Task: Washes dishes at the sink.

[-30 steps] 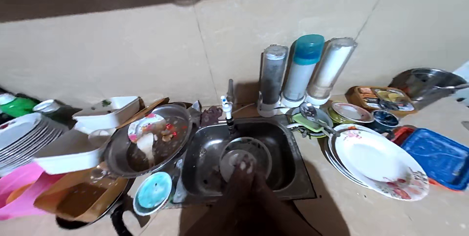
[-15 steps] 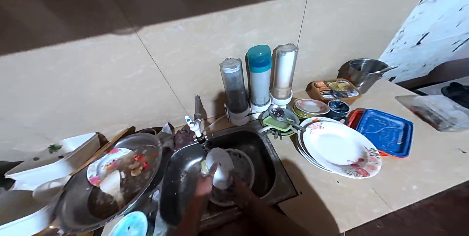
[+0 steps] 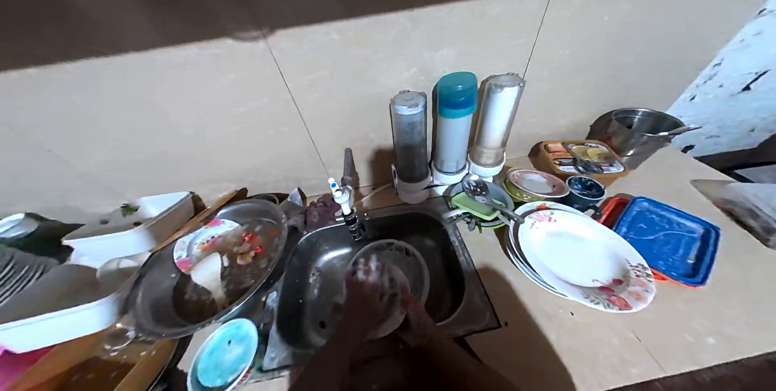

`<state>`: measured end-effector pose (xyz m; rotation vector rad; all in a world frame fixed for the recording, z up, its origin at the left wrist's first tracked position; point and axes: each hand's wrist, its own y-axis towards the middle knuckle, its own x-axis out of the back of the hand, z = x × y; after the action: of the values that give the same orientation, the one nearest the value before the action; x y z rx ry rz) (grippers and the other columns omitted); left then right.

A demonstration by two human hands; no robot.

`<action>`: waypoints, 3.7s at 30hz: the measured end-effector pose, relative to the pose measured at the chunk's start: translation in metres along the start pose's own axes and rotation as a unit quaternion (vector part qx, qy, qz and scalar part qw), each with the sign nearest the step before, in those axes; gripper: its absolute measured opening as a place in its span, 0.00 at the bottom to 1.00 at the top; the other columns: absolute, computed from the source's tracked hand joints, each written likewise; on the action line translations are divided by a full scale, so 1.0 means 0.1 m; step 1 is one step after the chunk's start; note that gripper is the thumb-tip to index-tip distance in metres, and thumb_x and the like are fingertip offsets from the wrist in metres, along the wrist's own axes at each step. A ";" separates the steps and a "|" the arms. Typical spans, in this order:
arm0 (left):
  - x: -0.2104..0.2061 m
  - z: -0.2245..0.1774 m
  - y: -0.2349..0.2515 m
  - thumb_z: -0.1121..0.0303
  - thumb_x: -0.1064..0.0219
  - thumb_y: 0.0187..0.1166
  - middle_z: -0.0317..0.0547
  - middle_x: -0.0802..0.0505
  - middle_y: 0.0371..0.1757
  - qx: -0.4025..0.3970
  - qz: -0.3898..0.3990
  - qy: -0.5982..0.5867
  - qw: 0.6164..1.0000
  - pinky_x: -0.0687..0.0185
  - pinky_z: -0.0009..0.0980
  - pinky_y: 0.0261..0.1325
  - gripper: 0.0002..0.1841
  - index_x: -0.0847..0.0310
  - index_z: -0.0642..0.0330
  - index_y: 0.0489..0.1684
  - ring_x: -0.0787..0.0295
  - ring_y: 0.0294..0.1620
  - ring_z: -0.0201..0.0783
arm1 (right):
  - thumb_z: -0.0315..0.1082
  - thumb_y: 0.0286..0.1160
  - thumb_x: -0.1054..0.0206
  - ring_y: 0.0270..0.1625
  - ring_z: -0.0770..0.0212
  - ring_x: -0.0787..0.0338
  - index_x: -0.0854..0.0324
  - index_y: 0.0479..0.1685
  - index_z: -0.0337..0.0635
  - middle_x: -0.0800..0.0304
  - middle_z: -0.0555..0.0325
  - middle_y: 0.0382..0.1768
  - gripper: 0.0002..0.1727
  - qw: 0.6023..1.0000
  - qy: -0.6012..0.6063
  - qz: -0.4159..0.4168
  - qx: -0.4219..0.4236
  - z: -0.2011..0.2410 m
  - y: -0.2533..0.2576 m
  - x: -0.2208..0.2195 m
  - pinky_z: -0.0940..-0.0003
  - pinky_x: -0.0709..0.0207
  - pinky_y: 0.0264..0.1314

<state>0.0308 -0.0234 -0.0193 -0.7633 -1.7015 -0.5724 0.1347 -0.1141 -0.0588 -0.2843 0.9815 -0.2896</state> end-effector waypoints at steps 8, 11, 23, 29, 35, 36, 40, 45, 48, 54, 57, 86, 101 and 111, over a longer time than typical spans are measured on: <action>0.23 -0.09 0.11 0.46 0.43 0.88 0.70 0.22 0.80 0.116 0.061 0.022 0.991 0.30 0.63 0.79 0.34 0.36 0.56 0.89 0.23 0.78 0.69 | 0.48 0.97 0.62 0.66 0.55 0.14 0.40 0.84 0.34 0.19 0.40 0.69 0.30 0.991 -0.114 -0.055 0.036 0.03 -0.14 0.02 0.56 0.18 0.68; 0.46 -0.10 0.04 0.51 0.43 0.90 0.75 0.14 0.67 0.117 0.112 0.030 0.986 0.26 0.61 0.75 0.33 0.35 0.66 0.87 0.17 0.71 0.70 | 0.40 0.95 0.52 0.60 0.59 0.12 0.32 0.76 0.26 0.16 0.39 0.62 0.25 0.967 -0.241 -0.061 0.057 0.13 -0.32 0.05 0.60 0.19 0.67; 0.72 1.16 -1.21 0.59 0.40 0.85 0.86 0.14 0.58 0.145 -0.271 -0.009 0.952 0.23 0.76 0.59 0.27 0.22 0.81 0.66 0.14 0.56 0.83 | 0.41 0.96 0.58 0.37 0.69 0.18 0.34 0.74 0.28 0.19 0.52 0.43 0.24 0.730 -0.075 -0.433 0.523 2.82 -0.63 0.71 0.71 0.20 0.44; 0.71 1.67 -1.47 0.52 0.42 0.88 0.88 0.21 0.70 0.356 -0.246 -0.003 0.901 0.31 0.76 0.70 0.31 0.25 0.76 0.73 0.24 0.71 0.85 | 0.43 0.93 0.51 0.86 0.41 0.31 0.45 0.86 0.22 0.33 0.27 0.82 0.34 0.685 -0.346 -0.565 0.304 3.30 -0.24 1.49 0.51 0.40 0.88; 0.71 1.76 -1.38 0.51 0.34 0.82 0.81 0.27 0.79 0.418 -0.158 0.022 0.895 0.38 0.71 0.79 0.38 0.35 0.70 0.84 0.31 0.80 0.77 | 0.54 0.82 0.35 0.86 0.36 0.34 0.28 0.76 0.26 0.32 0.26 0.80 0.38 0.671 -0.461 -0.541 0.213 3.40 -0.06 1.61 0.42 0.42 0.87; 0.72 1.75 -1.39 0.49 0.35 0.82 0.81 0.26 0.79 0.407 -0.148 0.027 0.901 0.38 0.71 0.78 0.39 0.37 0.72 0.85 0.31 0.80 0.77 | 0.55 0.82 0.35 0.82 0.36 0.28 0.24 0.73 0.27 0.27 0.28 0.77 0.37 0.687 -0.460 -0.523 0.208 3.43 -0.05 1.63 0.39 0.37 0.83; 0.69 1.78 -1.46 0.47 0.37 0.82 0.75 0.28 0.83 0.385 -0.139 0.017 0.912 0.42 0.69 0.82 0.41 0.40 0.68 0.88 0.35 0.85 0.73 | 0.56 0.80 0.33 0.79 0.41 0.24 0.38 0.82 0.27 0.29 0.31 0.78 0.44 0.737 -0.359 -0.527 0.226 3.45 -0.06 1.55 0.43 0.27 0.78; 0.68 1.72 -1.40 0.49 0.35 0.82 0.76 0.32 0.85 0.427 -0.149 -0.002 0.892 0.43 0.67 0.84 0.38 0.35 0.63 0.87 0.37 0.85 0.75 | 0.36 0.80 0.36 0.88 0.38 0.39 0.55 0.85 0.14 0.44 0.17 0.83 0.44 0.569 -0.425 -0.463 0.530 2.88 -0.20 0.76 0.64 0.45 0.90; 0.70 1.71 -1.41 0.49 0.35 0.82 0.77 0.33 0.85 0.427 -0.146 -0.010 0.892 0.43 0.67 0.84 0.38 0.35 0.63 0.87 0.38 0.85 0.76 | 0.28 0.84 0.42 0.63 0.54 0.14 0.27 0.62 0.10 0.17 0.22 0.59 0.21 0.594 -0.555 -0.217 0.540 1.87 -0.20 0.24 0.69 0.22 0.68; 0.75 1.70 -1.42 0.49 0.35 0.82 0.75 0.33 0.86 0.424 -0.136 -0.019 0.895 0.45 0.67 0.85 0.38 0.36 0.65 0.87 0.40 0.87 0.74 | 0.34 0.78 0.29 0.82 0.37 0.28 0.41 0.83 0.23 0.31 0.25 0.79 0.38 0.753 -0.596 -0.258 0.107 0.62 0.57 0.51 0.49 0.34 0.84; 0.73 1.74 -1.42 0.48 0.36 0.82 0.73 0.33 0.87 0.430 -0.132 -0.014 0.893 0.44 0.65 0.85 0.37 0.36 0.63 0.87 0.39 0.87 0.72 | 0.35 0.85 0.35 0.69 0.41 0.20 0.34 0.79 0.29 0.24 0.32 0.71 0.28 0.836 -0.446 -0.306 -0.086 0.45 0.76 0.73 0.44 0.25 0.69; 0.53 1.69 -1.56 0.45 0.42 0.86 0.69 0.25 0.83 0.296 -0.133 0.033 0.945 0.44 0.62 0.87 0.36 0.30 0.66 0.84 0.35 0.87 0.70 | 0.14 0.62 0.35 0.28 0.73 0.23 0.30 0.26 0.36 0.25 0.61 0.25 0.10 0.782 -0.359 -0.333 0.385 0.78 0.00 0.04 0.76 0.24 0.32; 0.60 1.59 -1.53 0.50 0.46 0.88 0.74 0.17 0.71 0.394 -0.255 -0.075 0.880 0.35 0.65 0.81 0.31 0.22 0.73 0.72 0.23 0.77 0.70 | 0.24 0.79 0.41 0.52 0.49 0.15 0.34 0.76 0.36 0.19 0.39 0.58 0.25 0.952 -0.152 -0.266 -0.012 0.20 0.05 0.02 0.50 0.17 0.49; 0.97 1.14 -1.22 0.62 0.53 0.94 0.63 0.12 0.42 0.333 -0.416 -0.232 0.814 0.22 0.43 0.58 0.25 0.18 0.81 0.52 0.16 0.45 0.44 | 0.27 0.84 0.43 0.45 0.55 0.13 0.36 0.79 0.37 0.17 0.41 0.54 0.24 0.964 -0.212 -0.138 -0.083 0.21 -0.06 -0.09 0.57 0.15 0.44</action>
<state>-0.1495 -0.0052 0.0478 0.4457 -2.4822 -0.3066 0.1469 -0.1140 -0.0389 -0.6133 0.5401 -0.3816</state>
